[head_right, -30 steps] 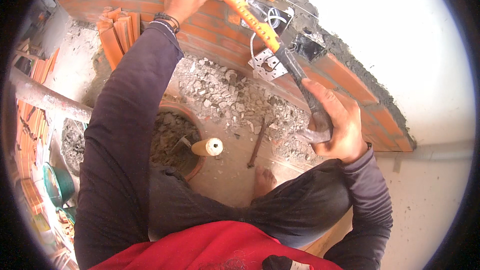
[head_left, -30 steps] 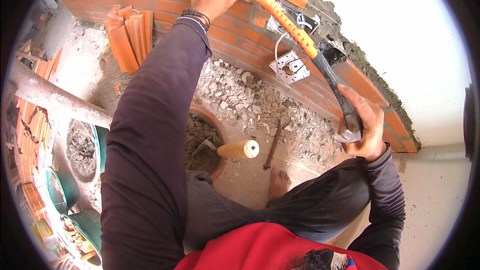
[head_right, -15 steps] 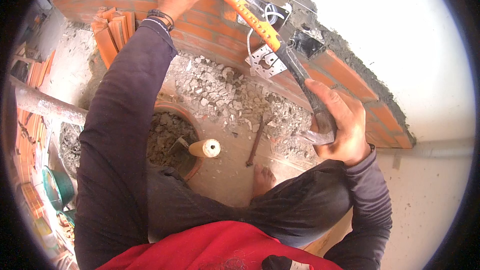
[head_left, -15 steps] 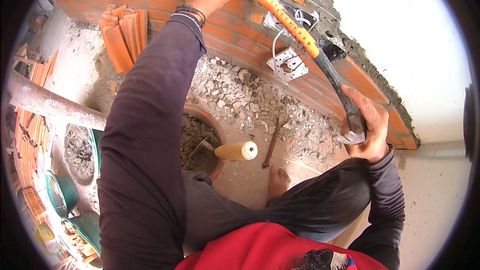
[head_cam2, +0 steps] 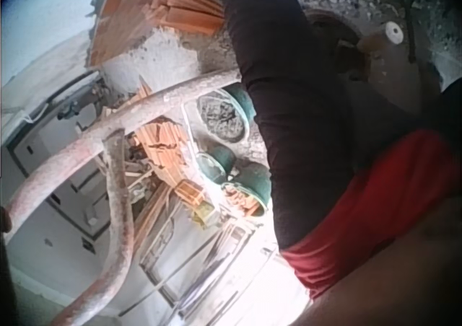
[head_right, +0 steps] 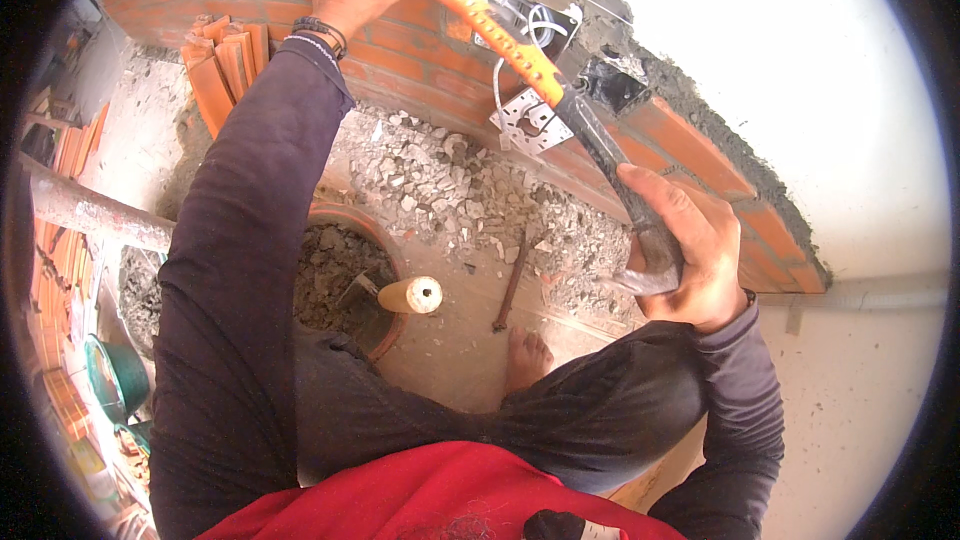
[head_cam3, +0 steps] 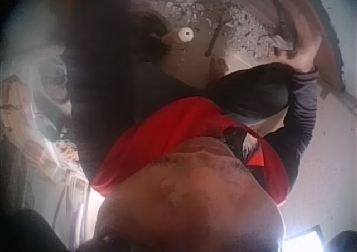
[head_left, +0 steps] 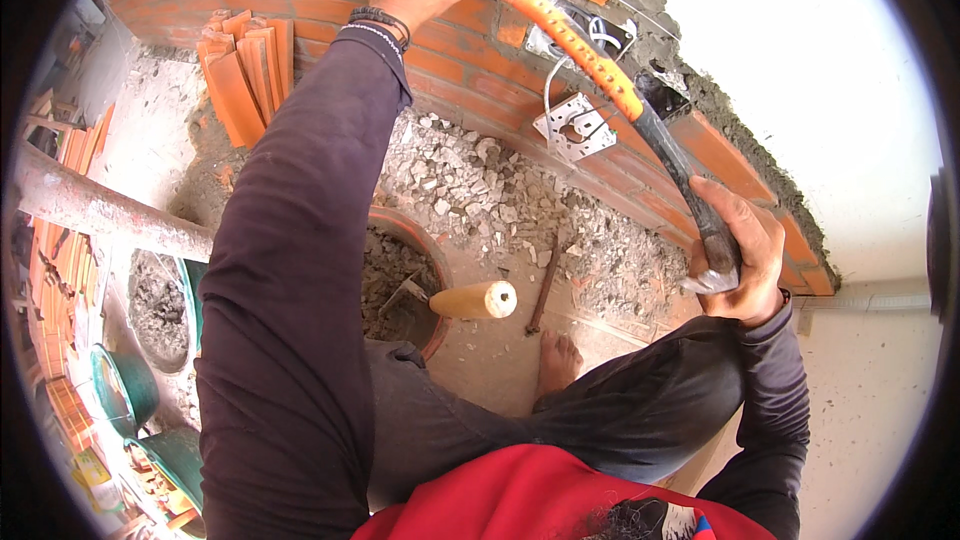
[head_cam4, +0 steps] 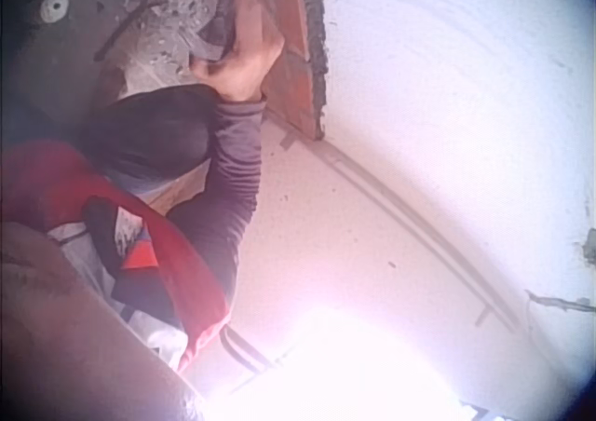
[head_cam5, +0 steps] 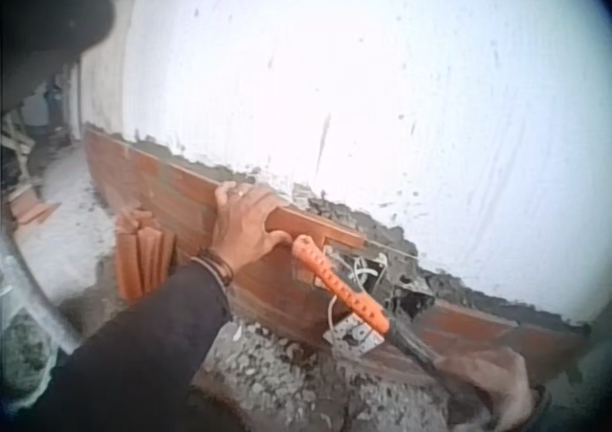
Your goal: The person applies mortar to thin decorative bricks and attaches them to a wall using a trowel and a hammer.
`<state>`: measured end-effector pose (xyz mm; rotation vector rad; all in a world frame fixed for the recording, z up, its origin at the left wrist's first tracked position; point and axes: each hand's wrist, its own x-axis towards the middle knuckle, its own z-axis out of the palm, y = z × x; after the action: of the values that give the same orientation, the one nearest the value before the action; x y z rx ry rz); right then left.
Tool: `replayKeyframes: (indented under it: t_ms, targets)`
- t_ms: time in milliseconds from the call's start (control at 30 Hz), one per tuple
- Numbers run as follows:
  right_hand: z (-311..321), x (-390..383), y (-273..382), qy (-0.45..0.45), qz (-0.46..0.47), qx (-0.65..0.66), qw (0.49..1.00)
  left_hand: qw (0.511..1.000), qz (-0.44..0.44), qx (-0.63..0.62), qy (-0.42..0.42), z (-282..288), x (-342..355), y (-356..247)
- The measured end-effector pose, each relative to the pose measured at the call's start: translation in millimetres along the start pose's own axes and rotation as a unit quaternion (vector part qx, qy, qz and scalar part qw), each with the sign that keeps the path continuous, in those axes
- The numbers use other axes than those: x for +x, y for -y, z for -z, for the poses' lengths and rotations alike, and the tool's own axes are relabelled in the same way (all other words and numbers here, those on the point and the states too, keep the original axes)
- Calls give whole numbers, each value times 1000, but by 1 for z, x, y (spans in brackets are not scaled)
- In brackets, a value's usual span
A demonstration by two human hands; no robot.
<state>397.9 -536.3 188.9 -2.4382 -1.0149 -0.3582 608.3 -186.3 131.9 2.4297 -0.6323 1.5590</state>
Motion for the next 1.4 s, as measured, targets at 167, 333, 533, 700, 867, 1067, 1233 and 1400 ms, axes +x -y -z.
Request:
replayKeyframes:
  t_ms: [167, 333, 533, 700, 867, 1067, 1233, 1400]
  targets:
    - [-1, -3, 0, -7, -28, -8, 1000, 1000, 2, -16, 0, 5, 2, -2]
    - [2, 0, -1, 16, -29, 12, 999, 1000, 1, 11, 6, 2, 2, 0]
    - [1, 0, 0, 12, -43, 10, 999, 1000, 8, 10, 16, 5, 2, -3]
    - [-2, 2, 1, -9, -28, -19, 999, 1000, 16, 5, 21, 8, 2, -4]
    - [2, 1, 2, 1, -52, 1, 999, 1000, 7, -1, 4, 7, 1, -4]
    - [1, 1, 1, -24, 16, -21, 999, 1000, 15, 14, 13, 3, -1, -1]
    - [-1, -9, -2, -105, -88, 113, 984, 999, 22, -31, 4, 7, -1, -2]
    - [-4, -1, 4, -197, -197, 271, 921, 999, 20, -30, 0, 7, -1, -3]
